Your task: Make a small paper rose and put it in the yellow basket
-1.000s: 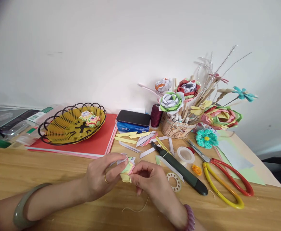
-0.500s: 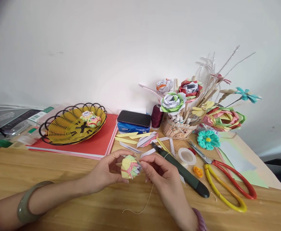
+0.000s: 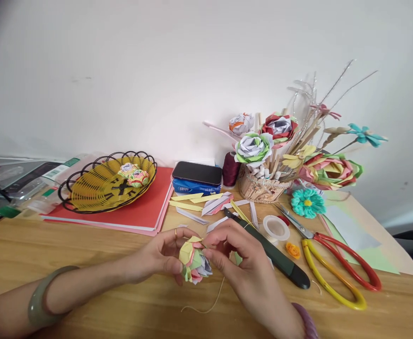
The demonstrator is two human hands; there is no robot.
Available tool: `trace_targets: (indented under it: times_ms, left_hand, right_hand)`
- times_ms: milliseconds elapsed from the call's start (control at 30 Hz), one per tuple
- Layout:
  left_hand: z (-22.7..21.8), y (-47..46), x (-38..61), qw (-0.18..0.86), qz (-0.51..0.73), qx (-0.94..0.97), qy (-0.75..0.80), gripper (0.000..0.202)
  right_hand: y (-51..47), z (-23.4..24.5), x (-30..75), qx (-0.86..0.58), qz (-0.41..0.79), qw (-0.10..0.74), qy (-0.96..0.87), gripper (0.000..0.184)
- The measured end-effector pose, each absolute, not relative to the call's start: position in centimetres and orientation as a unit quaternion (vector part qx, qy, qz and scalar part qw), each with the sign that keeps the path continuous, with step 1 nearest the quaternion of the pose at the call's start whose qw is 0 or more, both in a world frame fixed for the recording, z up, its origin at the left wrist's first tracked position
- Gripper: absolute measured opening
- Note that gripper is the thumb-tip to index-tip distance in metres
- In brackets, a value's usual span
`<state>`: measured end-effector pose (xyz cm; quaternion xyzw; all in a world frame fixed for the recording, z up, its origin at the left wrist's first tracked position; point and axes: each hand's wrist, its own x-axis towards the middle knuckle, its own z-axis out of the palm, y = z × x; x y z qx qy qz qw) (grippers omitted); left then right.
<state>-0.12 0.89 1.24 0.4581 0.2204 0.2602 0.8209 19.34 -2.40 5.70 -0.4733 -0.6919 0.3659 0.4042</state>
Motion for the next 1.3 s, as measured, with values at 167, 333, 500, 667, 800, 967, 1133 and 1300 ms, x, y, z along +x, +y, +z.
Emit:
trace_targets:
  times_ms: [167, 333, 500, 667, 800, 967, 1133, 1300]
  left_hand:
    - [1.5, 0.8, -0.3, 0.818, 0.248, 0.466, 0.227, 0.047]
    - [1.4, 1.0, -0.5, 0.820, 0.227, 0.481, 0.213, 0.044]
    - [1.8, 1.1, -0.6, 0.824, 0.191, 0.498, 0.190, 0.041]
    - [1.8, 1.1, -0.4, 0.866, 0.173, 0.433, 0.179, 0.059]
    - [1.6, 1.1, -0.3, 0.867, 0.208, 0.407, 0.196, 0.053]
    - [1.7, 1.2, -0.2, 0.853, 0.245, 0.417, 0.195, 0.054]
    - [1.6, 1.3, -0.1, 0.838, 0.286, 0.417, 0.207, 0.054]
    - [1.3, 1.4, -0.2, 0.858, 0.257, 0.393, 0.210, 0.058]
  right_hand:
    - [-2.3, 5.7, 19.5, -0.464, 0.403, 0.362, -0.701, 0.009]
    - [-2.1, 5.9, 19.5, -0.470, 0.515, 0.339, -0.632, 0.019]
    - [-1.9, 6.2, 19.2, -0.457, 0.606, 0.326, -0.564, 0.026]
    - [-2.1, 5.7, 18.9, -0.476, 0.529, 0.345, -0.612, 0.023]
    - [-2.3, 5.4, 18.9, -0.484, 0.416, 0.383, -0.668, 0.018]
    - [-2.8, 5.1, 19.1, -0.490, 0.260, 0.421, -0.718, 0.007]
    - [-3.3, 4.3, 18.7, -0.447, 0.118, 0.370, -0.806, 0.038]
    - [-3.2, 3.9, 18.8, -0.409, 0.065, 0.343, -0.843, 0.031]
